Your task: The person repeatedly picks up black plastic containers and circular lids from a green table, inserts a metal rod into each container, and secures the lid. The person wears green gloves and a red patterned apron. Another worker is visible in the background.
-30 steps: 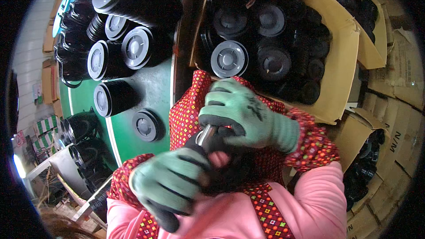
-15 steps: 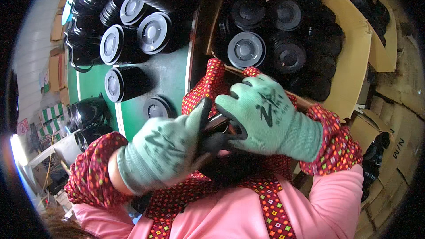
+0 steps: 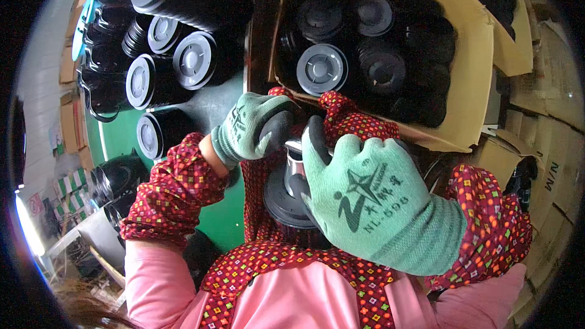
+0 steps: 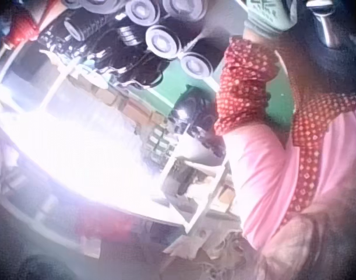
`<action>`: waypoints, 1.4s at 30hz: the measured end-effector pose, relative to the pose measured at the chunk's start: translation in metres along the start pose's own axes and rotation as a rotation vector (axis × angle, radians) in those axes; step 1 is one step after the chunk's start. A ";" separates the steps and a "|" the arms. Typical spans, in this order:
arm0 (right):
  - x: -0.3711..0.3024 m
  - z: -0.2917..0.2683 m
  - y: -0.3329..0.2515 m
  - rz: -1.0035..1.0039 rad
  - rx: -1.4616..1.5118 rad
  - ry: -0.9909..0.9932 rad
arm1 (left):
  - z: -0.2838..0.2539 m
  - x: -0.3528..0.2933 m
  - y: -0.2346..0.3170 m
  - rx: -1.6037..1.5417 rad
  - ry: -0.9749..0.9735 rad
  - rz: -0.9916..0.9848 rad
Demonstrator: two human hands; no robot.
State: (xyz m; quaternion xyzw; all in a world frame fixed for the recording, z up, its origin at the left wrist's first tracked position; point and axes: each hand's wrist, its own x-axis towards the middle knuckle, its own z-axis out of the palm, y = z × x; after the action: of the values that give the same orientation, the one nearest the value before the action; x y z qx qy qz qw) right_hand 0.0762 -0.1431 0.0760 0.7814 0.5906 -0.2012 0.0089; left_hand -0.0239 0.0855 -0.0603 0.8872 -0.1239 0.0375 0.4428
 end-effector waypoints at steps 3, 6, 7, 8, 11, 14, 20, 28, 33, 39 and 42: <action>-0.001 0.003 -0.004 -0.005 -0.057 0.059 | 0.008 -0.007 -0.008 0.019 0.057 -0.020; -0.004 0.009 0.007 -0.065 0.038 0.197 | -0.010 -0.009 0.017 0.089 0.041 -0.023; -0.003 0.012 0.012 -0.115 0.053 0.251 | -0.019 -0.010 0.030 0.091 0.029 -0.055; -0.001 0.013 0.013 -0.098 0.088 0.247 | -0.022 -0.015 0.037 0.080 0.090 -0.056; 0.004 0.015 0.010 -0.271 0.076 0.480 | -0.024 -0.041 0.052 0.071 0.217 -0.200; 0.002 0.015 0.001 -0.257 0.078 0.439 | -0.017 -0.051 0.063 0.027 0.334 -0.232; 0.003 0.015 0.009 -0.294 0.115 0.371 | -0.013 -0.048 0.068 0.259 0.319 -0.213; 0.013 -0.008 0.020 -0.369 0.192 0.199 | -0.026 -0.047 0.096 0.297 0.287 -0.068; 0.089 -0.004 0.080 -0.598 0.943 0.066 | -0.024 -0.040 0.112 0.294 0.249 -0.106; 0.144 0.122 0.028 -0.453 1.807 -0.512 | -0.030 -0.028 0.131 0.495 0.141 -0.046; 0.137 0.053 0.023 -0.839 1.487 -0.568 | -0.027 -0.028 0.156 0.478 0.268 -0.008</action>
State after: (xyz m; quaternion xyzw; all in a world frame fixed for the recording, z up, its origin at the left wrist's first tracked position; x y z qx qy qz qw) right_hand 0.1116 -0.0370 -0.0226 0.2260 0.5202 -0.7038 -0.4277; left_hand -0.0897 0.0224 0.0726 0.9541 -0.0483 0.1810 0.2335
